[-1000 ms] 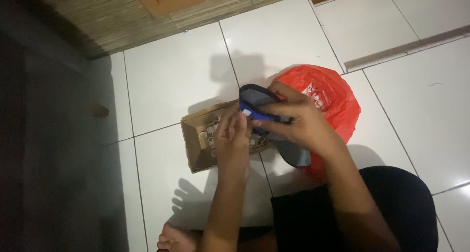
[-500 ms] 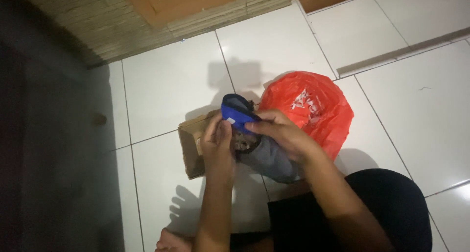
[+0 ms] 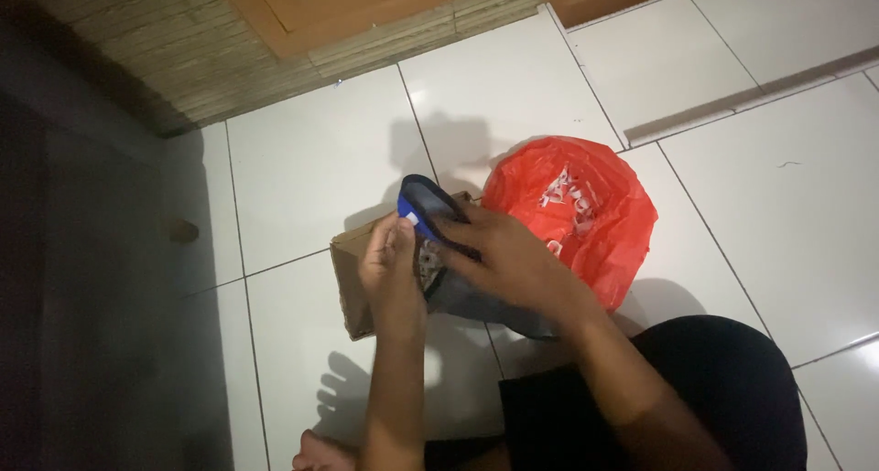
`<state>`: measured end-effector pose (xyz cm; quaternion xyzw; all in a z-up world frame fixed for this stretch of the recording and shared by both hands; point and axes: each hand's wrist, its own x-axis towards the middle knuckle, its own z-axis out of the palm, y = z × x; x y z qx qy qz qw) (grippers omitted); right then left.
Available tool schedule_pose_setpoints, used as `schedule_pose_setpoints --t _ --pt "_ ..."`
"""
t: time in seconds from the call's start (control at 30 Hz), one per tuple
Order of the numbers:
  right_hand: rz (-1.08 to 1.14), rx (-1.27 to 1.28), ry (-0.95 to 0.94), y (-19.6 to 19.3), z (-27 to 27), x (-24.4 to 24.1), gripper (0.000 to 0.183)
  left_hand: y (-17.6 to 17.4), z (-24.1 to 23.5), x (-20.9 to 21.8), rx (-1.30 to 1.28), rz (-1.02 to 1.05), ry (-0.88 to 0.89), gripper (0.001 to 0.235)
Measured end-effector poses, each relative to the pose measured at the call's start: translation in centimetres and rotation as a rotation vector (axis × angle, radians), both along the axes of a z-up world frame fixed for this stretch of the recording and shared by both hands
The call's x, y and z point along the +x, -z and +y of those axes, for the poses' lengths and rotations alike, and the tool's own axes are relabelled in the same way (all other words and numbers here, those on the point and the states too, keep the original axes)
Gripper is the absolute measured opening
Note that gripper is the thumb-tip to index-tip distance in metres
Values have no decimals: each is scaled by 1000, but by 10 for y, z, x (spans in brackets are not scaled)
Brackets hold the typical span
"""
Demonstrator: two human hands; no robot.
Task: Cleaning and sorting small plastic clips from a cardboard box into a plastic bag using a small handheld tool.
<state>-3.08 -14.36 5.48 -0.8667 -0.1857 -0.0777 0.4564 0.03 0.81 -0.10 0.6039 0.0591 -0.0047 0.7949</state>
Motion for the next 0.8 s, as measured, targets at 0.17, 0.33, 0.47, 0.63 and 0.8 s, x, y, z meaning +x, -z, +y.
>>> schedule_pose_setpoints --t 0.17,0.33,0.47,0.63,0.8 --pt "-252 -562 83 -13 2 1 25 14 2 5 28 59 -104 38" --pt "-170 -419 88 -14 6 -1 29 -5 -1 1 47 104 -89 43" --pt "69 19 42 25 3 6 32 -4 1 1 77 87 14 52" --pt "440 712 -28 59 -2 10 22 4 0 0 -17 26 73 53" --pt "737 1255 -20 90 -6 14 26 -14 -11 -12 -38 -64 127 51"
